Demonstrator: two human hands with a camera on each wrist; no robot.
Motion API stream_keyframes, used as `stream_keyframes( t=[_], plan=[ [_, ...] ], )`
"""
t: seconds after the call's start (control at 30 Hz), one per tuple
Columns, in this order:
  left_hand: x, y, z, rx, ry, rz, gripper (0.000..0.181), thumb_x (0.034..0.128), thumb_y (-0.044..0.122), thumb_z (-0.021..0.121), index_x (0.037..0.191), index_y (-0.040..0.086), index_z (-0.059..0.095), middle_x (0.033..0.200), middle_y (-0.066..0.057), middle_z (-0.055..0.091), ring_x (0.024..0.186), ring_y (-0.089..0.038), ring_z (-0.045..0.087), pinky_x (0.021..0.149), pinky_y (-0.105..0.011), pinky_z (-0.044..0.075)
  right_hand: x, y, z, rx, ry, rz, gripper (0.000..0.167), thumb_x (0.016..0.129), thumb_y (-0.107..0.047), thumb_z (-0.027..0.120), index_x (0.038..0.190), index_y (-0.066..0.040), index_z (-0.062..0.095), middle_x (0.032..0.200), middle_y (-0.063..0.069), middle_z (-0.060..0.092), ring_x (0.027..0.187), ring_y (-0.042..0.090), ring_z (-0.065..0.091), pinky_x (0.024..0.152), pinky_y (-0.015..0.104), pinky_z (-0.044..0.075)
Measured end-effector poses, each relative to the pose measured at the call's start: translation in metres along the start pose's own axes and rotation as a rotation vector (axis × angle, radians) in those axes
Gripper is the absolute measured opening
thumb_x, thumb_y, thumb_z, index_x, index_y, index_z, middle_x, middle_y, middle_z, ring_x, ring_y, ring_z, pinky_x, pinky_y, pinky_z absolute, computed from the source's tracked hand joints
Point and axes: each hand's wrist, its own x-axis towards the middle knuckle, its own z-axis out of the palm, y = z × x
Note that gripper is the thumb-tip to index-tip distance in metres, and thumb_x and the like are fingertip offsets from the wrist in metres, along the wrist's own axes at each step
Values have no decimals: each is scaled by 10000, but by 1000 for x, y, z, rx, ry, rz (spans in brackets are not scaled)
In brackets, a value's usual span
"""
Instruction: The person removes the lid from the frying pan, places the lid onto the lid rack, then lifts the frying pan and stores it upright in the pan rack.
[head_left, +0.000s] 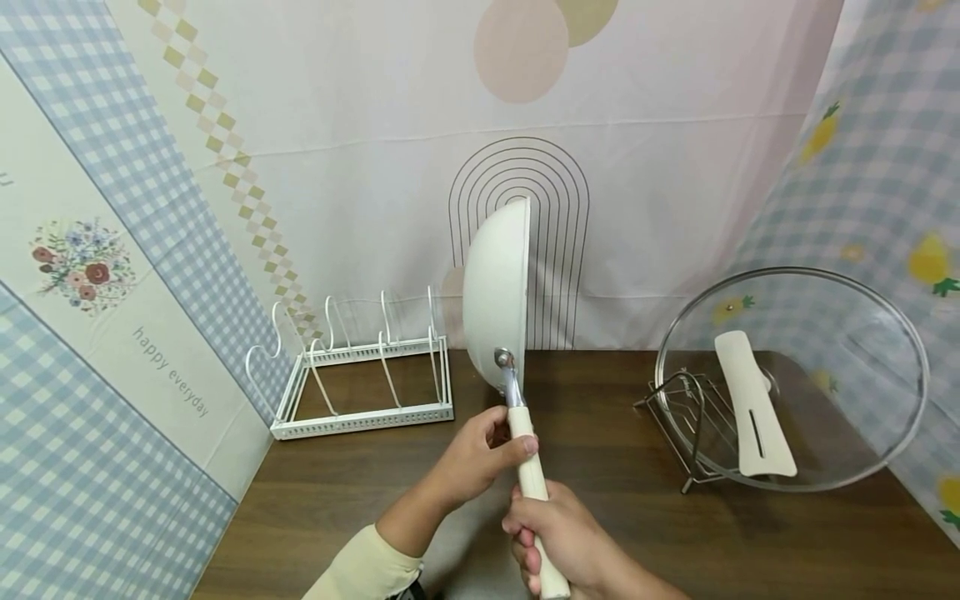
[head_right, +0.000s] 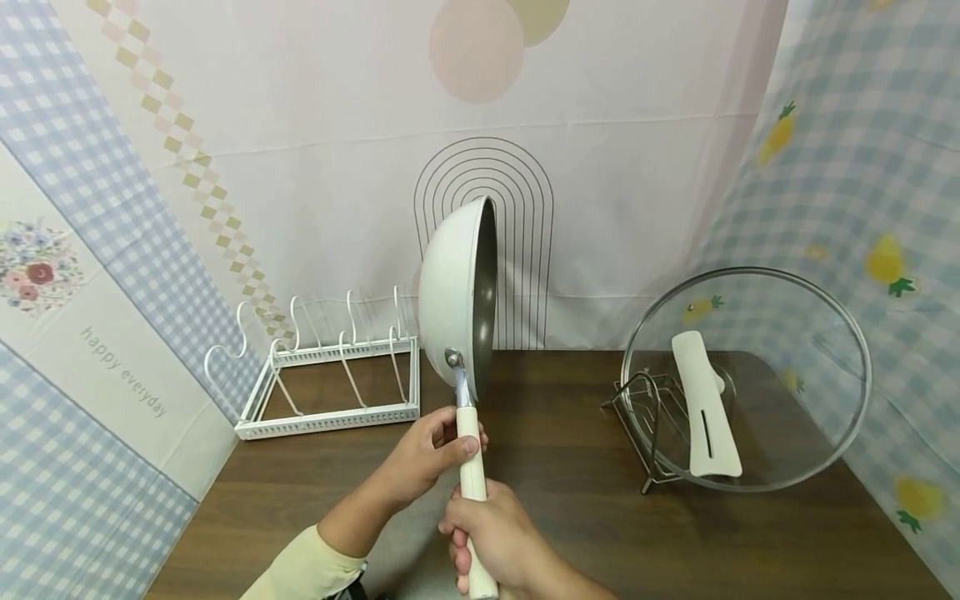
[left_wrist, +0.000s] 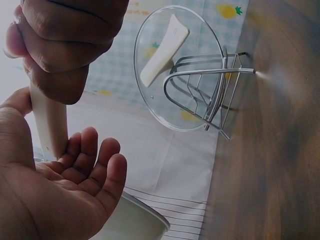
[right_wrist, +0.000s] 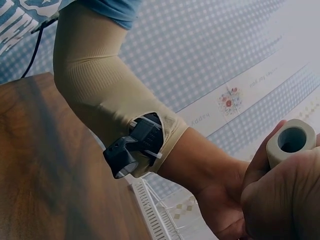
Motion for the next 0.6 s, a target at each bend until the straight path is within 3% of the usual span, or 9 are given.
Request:
stream_keyframes(
  t=[0.6],
  plan=[
    [0, 7, -1, 34, 20, 20, 447, 946, 445, 691, 1040, 10, 646, 905, 2, 655, 808, -141, 625, 707, -290, 523, -2, -5, 1, 74, -56, -5, 213, 847, -5, 576, 885, -106, 393, 555, -68, 430, 394, 35, 452, 376, 201, 423]
  ],
)
